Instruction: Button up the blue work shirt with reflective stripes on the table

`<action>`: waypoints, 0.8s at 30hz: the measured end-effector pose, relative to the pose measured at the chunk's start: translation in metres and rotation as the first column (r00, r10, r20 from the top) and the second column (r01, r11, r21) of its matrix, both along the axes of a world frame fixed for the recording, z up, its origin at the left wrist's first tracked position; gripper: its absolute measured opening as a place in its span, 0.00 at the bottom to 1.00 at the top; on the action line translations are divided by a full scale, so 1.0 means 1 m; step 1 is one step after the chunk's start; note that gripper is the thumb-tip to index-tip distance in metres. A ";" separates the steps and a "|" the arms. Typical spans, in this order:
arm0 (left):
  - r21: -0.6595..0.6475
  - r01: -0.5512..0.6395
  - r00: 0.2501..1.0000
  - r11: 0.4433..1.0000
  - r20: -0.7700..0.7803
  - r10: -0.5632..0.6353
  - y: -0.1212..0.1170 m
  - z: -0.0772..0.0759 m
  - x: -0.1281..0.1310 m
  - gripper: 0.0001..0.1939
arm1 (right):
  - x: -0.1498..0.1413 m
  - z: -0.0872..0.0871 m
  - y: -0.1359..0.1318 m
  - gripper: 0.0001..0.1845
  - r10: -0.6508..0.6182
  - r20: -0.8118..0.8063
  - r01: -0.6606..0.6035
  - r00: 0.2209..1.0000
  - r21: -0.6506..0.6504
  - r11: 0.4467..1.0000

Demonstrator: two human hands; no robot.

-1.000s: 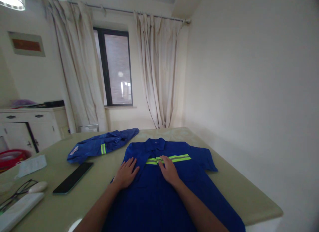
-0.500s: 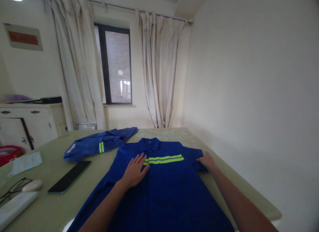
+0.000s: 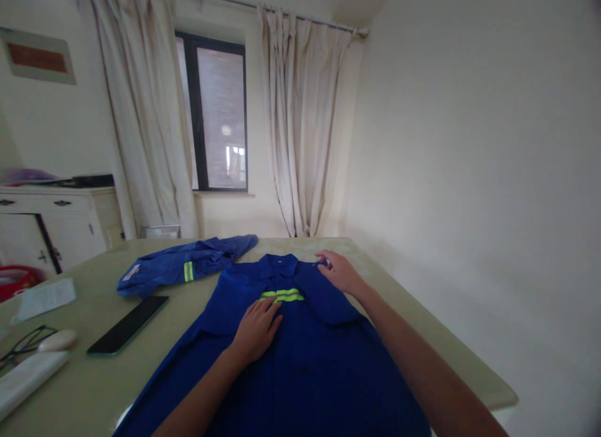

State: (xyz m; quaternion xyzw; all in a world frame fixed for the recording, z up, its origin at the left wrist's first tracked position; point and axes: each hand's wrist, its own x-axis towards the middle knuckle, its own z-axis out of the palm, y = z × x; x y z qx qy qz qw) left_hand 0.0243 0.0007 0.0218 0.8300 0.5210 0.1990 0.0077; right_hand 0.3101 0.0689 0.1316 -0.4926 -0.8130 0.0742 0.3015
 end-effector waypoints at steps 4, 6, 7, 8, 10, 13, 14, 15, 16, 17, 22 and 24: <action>0.052 -0.102 0.993 0.993 -0.056 0.105 -0.029 -0.014 -0.046 0.28 | -0.003 -0.066 -0.011 0.33 0.000 0.201 0.034 0.980 -0.166 0.986; -0.016 -0.212 0.973 0.977 -0.098 0.210 -0.033 -0.021 -0.071 0.32 | 0.002 -0.098 -0.011 0.38 -0.052 0.286 0.120 0.957 -0.225 0.967; -0.061 -0.245 0.964 0.968 -0.120 0.236 -0.031 -0.022 -0.081 0.34 | 0.004 -0.108 -0.009 0.39 -0.071 0.308 0.150 0.949 -0.241 0.959; -0.100 -0.259 0.960 0.961 -0.140 0.245 -0.027 -0.023 -0.087 0.34 | 0.005 -0.114 -0.006 0.40 -0.094 0.319 0.179 0.943 -0.248 0.952; -0.143 -0.252 0.959 0.957 -0.168 0.227 -0.014 -0.019 -0.090 0.34 | 0.004 -0.112 0.002 0.39 -0.138 0.338 0.235 0.931 -0.266 0.935; -0.145 -0.265 0.950 0.953 -0.209 0.232 0.006 -0.007 -0.075 0.34 | -0.007 -0.090 0.015 0.37 -0.200 0.368 0.313 0.908 -0.279 0.908; -0.135 -0.279 0.942 0.951 -0.229 0.244 0.010 -0.003 -0.068 0.34 | -0.014 -0.082 0.016 0.37 -0.204 0.374 0.318 0.905 -0.275 0.908; -0.114 -0.293 0.934 0.949 -0.249 0.258 0.012 -0.001 -0.061 0.33 | -0.022 -0.076 0.013 0.36 -0.188 0.371 0.298 0.909 -0.266 0.917; -0.085 -0.305 0.924 0.949 -0.266 0.273 0.012 0.001 -0.055 0.32 | -0.030 -0.072 0.006 0.36 -0.153 0.359 0.255 0.921 -0.255 0.933; -0.051 -0.311 0.918 0.949 -0.273 0.286 0.010 0.001 -0.051 0.31 | -0.039 -0.070 -0.005 0.35 -0.108 0.344 0.200 0.933 -0.244 0.949; -0.013 -0.206 0.960 0.978 -0.197 0.200 -0.029 -0.012 -0.067 0.30 | -0.053 -0.086 -0.109 0.38 0.180 0.226 -0.123 0.958 -0.245 0.962; -0.032 -0.232 0.956 0.972 -0.195 0.221 -0.051 -0.019 -0.084 0.31 | -0.042 -0.094 -0.146 0.39 0.212 0.220 -0.145 0.952 -0.285 0.948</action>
